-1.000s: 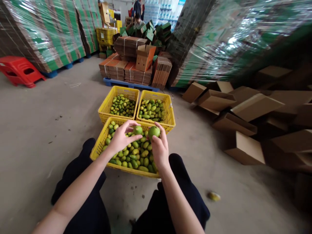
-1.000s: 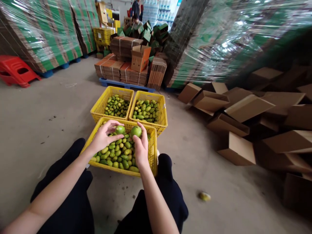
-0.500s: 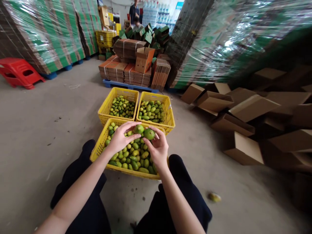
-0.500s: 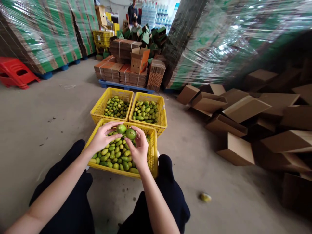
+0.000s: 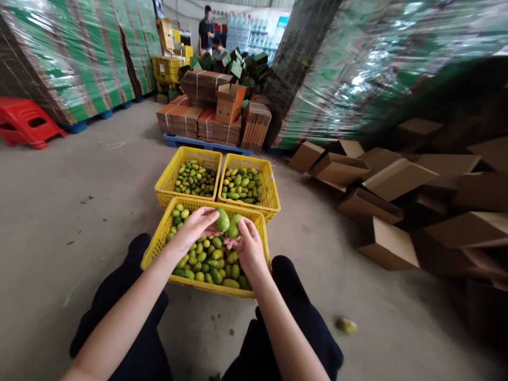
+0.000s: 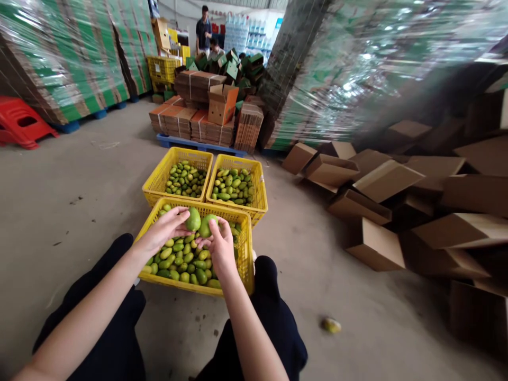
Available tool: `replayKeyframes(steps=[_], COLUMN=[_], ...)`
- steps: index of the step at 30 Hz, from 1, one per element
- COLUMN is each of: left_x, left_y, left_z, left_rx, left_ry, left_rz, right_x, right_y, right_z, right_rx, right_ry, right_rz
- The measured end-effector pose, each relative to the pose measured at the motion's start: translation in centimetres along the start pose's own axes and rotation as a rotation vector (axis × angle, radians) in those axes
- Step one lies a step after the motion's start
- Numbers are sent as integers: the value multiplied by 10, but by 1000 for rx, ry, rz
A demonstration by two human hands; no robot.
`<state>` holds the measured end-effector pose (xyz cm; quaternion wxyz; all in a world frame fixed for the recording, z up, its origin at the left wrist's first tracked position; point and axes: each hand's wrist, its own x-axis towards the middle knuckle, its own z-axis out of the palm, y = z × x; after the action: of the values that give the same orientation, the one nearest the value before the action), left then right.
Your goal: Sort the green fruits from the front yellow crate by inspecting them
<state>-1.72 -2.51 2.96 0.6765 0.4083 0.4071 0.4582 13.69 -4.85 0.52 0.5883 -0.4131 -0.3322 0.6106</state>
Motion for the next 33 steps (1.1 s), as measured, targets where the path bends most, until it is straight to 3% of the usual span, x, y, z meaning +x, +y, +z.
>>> replayKeyframes(steps=[4,7,10,13,15,19,23,25,29,33], left_x=[-4,-8,-10,-11,-10,-6,-4,-3,-5,-5], left_y=[0,0,-1,-4,-6,-8,-9,-9,-7,-5], left_z=[2,3,2,3,5,13,18,19,19,19], left_rx=[183,321,416,410,301,-102,-382,-428,-402,-435], left_ry=[83,17,-58,-49,-39,31,136,90,-53,-50], left_rz=[367,485,524,557,493,178,-29,-67,-82,-109], right_x=[-5,-9,-11,-11,-11,-5,0,-1,-6,-7], right_y=[-7,-9,-8,-10,-12,-16,-17,-18,-16,-13], right_z=[-1,-1,-3,-4,-4,-5,-6,-5,-1,2], right_rx=[-169,-295,-328,-306,-249,16,330,376,346,344], right_ry=[99,99,117,104,84,72,-86,-135,-113,-116], right_rz=[-342,-522,-565,-514,-442,-225,49,111,78,101])
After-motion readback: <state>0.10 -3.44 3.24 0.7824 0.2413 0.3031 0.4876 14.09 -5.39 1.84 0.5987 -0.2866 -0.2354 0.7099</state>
